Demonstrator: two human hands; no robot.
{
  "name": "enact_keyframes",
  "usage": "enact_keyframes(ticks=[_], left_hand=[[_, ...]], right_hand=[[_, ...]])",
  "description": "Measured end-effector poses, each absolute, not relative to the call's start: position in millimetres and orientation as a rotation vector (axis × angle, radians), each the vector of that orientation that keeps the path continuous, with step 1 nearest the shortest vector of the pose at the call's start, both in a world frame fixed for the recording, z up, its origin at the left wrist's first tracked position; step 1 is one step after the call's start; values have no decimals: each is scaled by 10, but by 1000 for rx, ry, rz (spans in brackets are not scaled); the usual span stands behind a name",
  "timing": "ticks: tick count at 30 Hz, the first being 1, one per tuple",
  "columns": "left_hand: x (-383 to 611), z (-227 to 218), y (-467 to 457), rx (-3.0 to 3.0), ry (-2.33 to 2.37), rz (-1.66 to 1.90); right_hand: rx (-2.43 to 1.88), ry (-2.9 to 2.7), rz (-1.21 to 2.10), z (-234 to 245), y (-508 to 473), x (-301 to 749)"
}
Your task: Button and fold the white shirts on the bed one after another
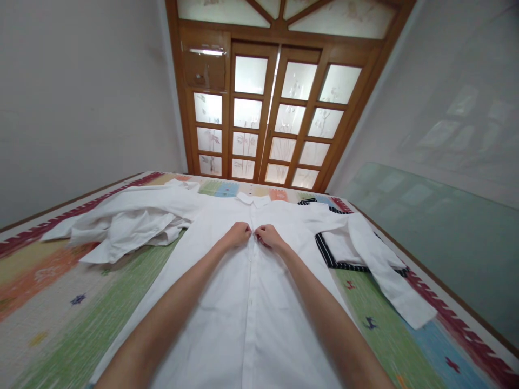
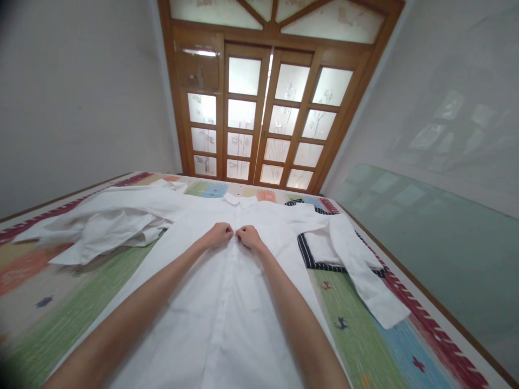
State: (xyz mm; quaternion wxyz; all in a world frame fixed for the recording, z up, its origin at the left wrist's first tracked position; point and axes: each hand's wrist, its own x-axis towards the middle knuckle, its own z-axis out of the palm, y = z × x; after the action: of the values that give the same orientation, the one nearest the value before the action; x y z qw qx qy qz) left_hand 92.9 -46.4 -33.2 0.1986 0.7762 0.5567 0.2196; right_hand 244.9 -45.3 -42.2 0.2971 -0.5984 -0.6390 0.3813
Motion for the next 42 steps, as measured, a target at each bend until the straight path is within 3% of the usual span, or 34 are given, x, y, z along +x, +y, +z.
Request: enact_keyframes(ticks=[7, 15, 27, 42], left_hand=[[920, -320, -525, 1865, 1467, 483], [904, -352, -538, 1440, 1293, 620], [939, -368, -584, 1476, 1283, 754], [1003, -387, -602, 1454, 1398, 847]], right_hand=[[-1508, -1583, 1189, -435, -468, 2438], [-1486, -1551, 1289, -393, -449, 2453], [-1283, -1595, 1432, -413, -475, 2569], [-1323, -1504, 1343, -440, -524, 2507]])
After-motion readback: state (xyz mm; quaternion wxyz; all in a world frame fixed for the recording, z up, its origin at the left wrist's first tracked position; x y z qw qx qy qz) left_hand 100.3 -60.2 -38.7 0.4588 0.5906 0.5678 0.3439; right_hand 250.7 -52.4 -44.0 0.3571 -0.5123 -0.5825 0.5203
